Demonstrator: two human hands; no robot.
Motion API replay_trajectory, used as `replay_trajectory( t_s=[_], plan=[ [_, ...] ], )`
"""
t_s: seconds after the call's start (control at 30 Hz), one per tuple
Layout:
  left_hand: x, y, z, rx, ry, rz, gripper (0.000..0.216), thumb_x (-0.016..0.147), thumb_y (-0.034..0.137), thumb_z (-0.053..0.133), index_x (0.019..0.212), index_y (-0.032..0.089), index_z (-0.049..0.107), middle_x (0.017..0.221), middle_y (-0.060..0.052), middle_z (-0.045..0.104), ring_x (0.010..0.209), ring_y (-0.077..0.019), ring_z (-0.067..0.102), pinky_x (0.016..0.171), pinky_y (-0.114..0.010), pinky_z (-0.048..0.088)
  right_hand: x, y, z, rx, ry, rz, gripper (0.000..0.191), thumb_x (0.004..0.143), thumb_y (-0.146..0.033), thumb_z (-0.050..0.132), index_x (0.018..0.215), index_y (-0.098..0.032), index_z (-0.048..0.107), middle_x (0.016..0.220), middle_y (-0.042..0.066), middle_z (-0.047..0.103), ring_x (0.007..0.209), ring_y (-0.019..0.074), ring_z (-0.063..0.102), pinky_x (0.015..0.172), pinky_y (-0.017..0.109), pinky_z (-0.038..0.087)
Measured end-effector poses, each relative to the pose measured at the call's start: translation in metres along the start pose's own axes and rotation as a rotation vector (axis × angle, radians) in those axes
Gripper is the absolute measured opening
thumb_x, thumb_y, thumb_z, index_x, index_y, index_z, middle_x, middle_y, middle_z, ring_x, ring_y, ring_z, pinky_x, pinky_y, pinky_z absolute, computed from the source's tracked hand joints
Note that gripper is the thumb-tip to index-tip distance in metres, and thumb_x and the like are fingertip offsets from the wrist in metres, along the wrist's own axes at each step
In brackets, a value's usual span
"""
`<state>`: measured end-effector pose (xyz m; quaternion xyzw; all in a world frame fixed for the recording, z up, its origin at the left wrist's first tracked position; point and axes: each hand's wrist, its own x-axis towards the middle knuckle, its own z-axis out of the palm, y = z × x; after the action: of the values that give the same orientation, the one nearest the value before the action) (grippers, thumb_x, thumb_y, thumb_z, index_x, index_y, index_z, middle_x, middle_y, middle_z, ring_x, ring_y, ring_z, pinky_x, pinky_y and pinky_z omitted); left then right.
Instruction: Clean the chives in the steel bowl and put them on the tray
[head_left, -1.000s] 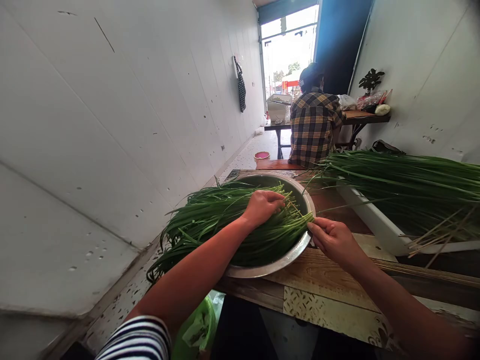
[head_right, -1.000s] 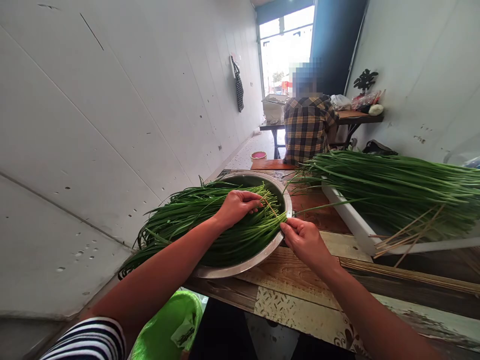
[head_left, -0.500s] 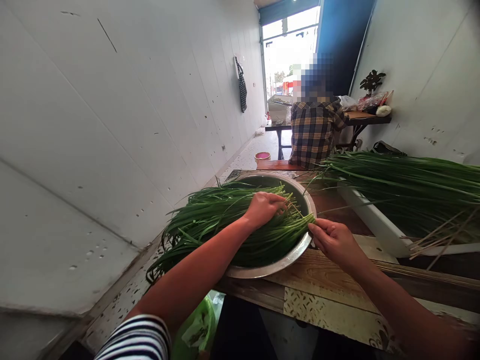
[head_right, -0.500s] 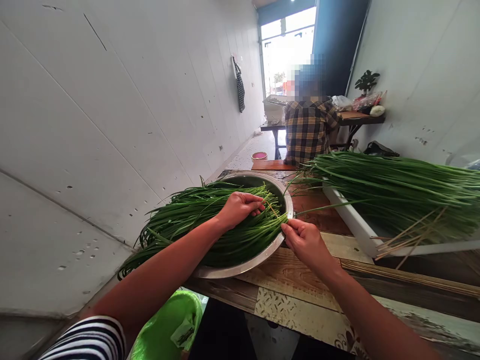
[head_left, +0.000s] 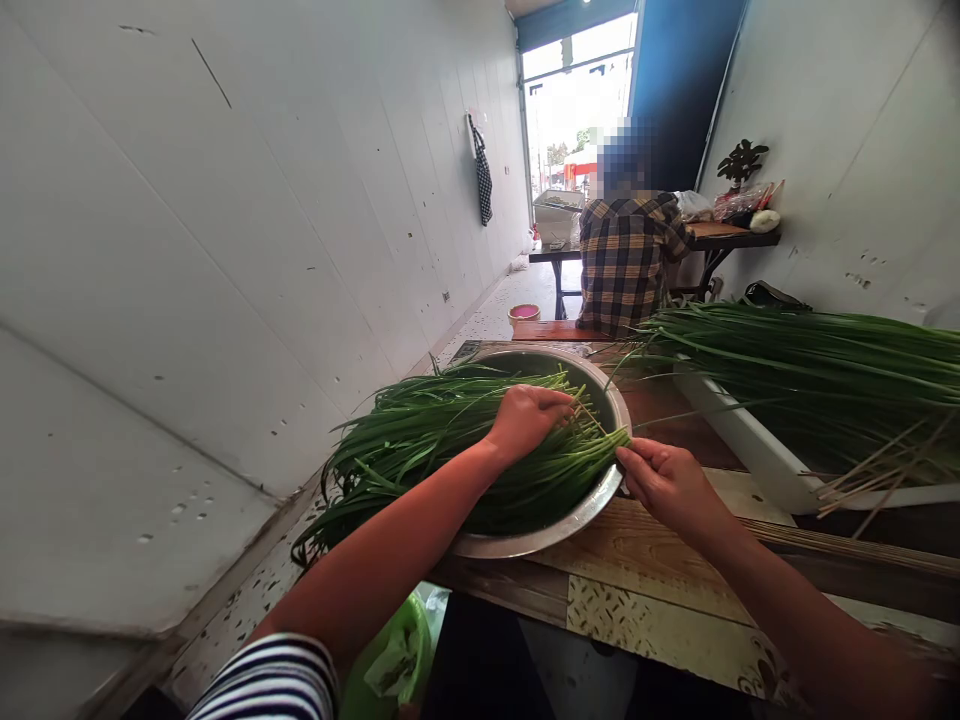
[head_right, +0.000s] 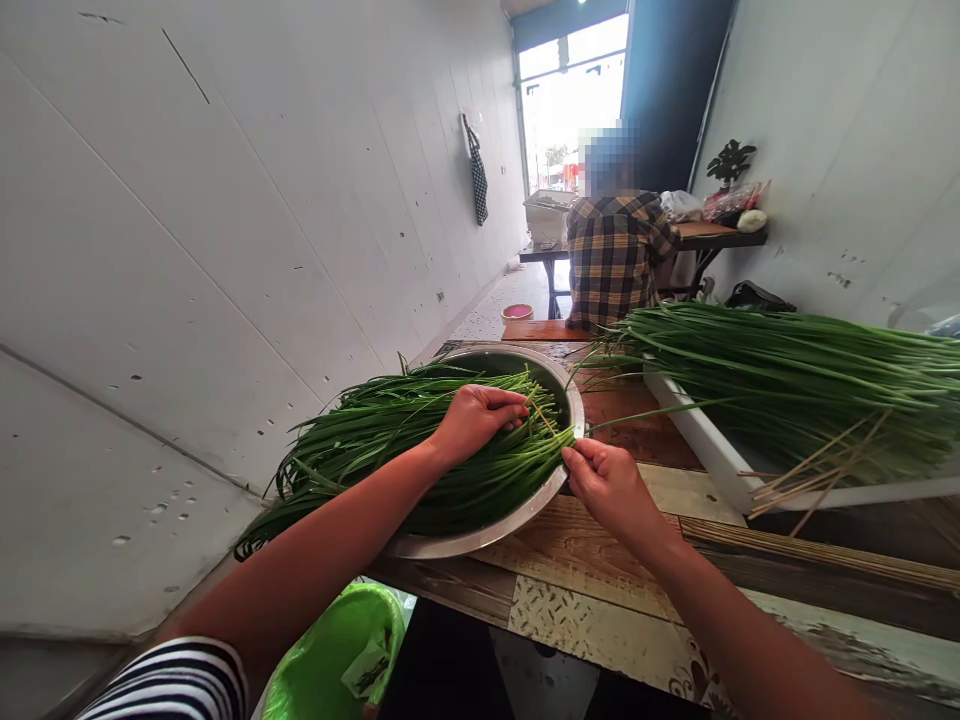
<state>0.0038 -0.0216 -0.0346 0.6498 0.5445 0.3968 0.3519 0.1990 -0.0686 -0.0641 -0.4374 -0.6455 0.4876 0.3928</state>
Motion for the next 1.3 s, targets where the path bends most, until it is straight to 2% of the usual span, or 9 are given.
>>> replay_trajectory(
  t_s=[0.23, 0.47, 0.5, 0.63, 0.67, 0.83, 1.0, 1.17, 1.3],
  plan=[
    [-0.003, -0.001, 0.002, 0.057, 0.005, 0.057, 0.021, 0.075, 0.021, 0.063, 0.091, 0.016, 0.075, 0.084, -0.004, 0.075, 0.074, -0.0155, 0.068, 0.073, -0.026, 0.054, 0.001, 0.005, 0.0, -0.009, 0.008, -0.023, 0.04, 0.083, -0.053, 0.05, 0.06, -0.02, 0.044, 0.048, -0.006, 0.033, 0.045, 0.0083, 0.027, 0.043, 0.024, 0.022],
    [-0.014, 0.02, -0.001, 0.291, -0.351, 0.278, 0.022, 0.078, 0.019, 0.058, 0.092, 0.022, 0.076, 0.091, -0.001, 0.075, 0.088, -0.0157, 0.066, 0.084, -0.024, 0.05, 0.0, 0.0, 0.001, 0.068, -0.008, 0.025, 0.035, 0.081, -0.053, 0.053, 0.069, -0.019, 0.05, 0.049, -0.007, 0.032, 0.045, 0.0087, 0.026, 0.042, 0.024, 0.021],
    [-0.013, 0.022, -0.005, 0.353, -0.312, 0.288, 0.024, 0.079, 0.019, 0.057, 0.093, 0.023, 0.075, 0.091, -0.001, 0.074, 0.089, -0.016, 0.066, 0.084, -0.024, 0.05, 0.001, 0.001, 0.001, 0.075, -0.013, 0.031, 0.035, 0.081, -0.053, 0.053, 0.07, -0.02, 0.05, 0.049, -0.007, 0.032, 0.045, 0.0087, 0.026, 0.042, 0.024, 0.021],
    [-0.001, 0.017, -0.022, 0.719, 0.08, 0.173, 0.028, 0.079, 0.016, 0.052, 0.095, 0.022, 0.075, 0.09, -0.006, 0.071, 0.087, -0.0183, 0.063, 0.084, -0.029, 0.047, 0.002, 0.007, 0.0, 0.078, -0.022, 0.029, 0.035, 0.082, -0.053, 0.052, 0.07, -0.02, 0.049, 0.053, -0.005, 0.035, 0.046, 0.0089, 0.028, 0.043, 0.024, 0.021],
    [0.001, 0.014, -0.024, 0.799, 0.109, 0.148, 0.027, 0.079, 0.016, 0.053, 0.093, 0.021, 0.075, 0.09, -0.007, 0.07, 0.086, -0.0188, 0.062, 0.084, -0.03, 0.046, 0.002, 0.007, 0.0, 0.08, -0.023, 0.027, 0.035, 0.082, -0.052, 0.052, 0.069, -0.02, 0.049, 0.054, -0.005, 0.036, 0.046, 0.0089, 0.028, 0.043, 0.024, 0.021],
    [0.003, 0.006, -0.024, 0.988, -0.021, 0.106, 0.022, 0.077, 0.017, 0.055, 0.087, 0.02, 0.076, 0.088, -0.009, 0.067, 0.089, -0.0218, 0.059, 0.083, -0.033, 0.042, 0.001, 0.005, 0.001, 0.08, -0.018, 0.016, 0.032, 0.082, -0.047, 0.054, 0.068, -0.019, 0.051, 0.053, -0.005, 0.035, 0.047, 0.0083, 0.027, 0.044, 0.024, 0.021],
    [0.0, 0.007, -0.025, 1.107, -0.025, 0.088, 0.025, 0.078, 0.013, 0.054, 0.09, 0.02, 0.074, 0.093, -0.012, 0.064, 0.099, -0.0272, 0.054, 0.086, -0.039, 0.037, 0.002, 0.008, 0.001, 0.106, -0.039, 0.024, 0.031, 0.083, -0.047, 0.053, 0.071, -0.018, 0.052, 0.055, -0.004, 0.039, 0.048, 0.0083, 0.03, 0.043, 0.023, 0.022],
    [-0.002, 0.01, -0.024, 1.217, -0.003, 0.205, 0.02, 0.079, 0.013, 0.054, 0.084, 0.016, 0.072, 0.093, -0.013, 0.062, 0.098, -0.0264, 0.051, 0.085, -0.039, 0.036, 0.003, 0.011, 0.0, 0.104, -0.041, 0.017, 0.031, 0.083, -0.047, 0.053, 0.075, -0.017, 0.055, 0.057, -0.003, 0.044, 0.048, 0.0083, 0.032, 0.043, 0.023, 0.025],
    [0.001, 0.011, -0.021, 1.261, -0.099, 0.255, 0.021, 0.079, 0.011, 0.052, 0.075, 0.016, 0.071, 0.093, -0.012, 0.061, 0.095, -0.0246, 0.051, 0.083, -0.039, 0.035, 0.003, 0.01, 0.0, 0.113, -0.04, 0.022, 0.031, 0.081, -0.047, 0.055, 0.074, -0.017, 0.055, 0.055, -0.004, 0.041, 0.047, 0.0077, 0.029, 0.043, 0.023, 0.022]
  ],
)
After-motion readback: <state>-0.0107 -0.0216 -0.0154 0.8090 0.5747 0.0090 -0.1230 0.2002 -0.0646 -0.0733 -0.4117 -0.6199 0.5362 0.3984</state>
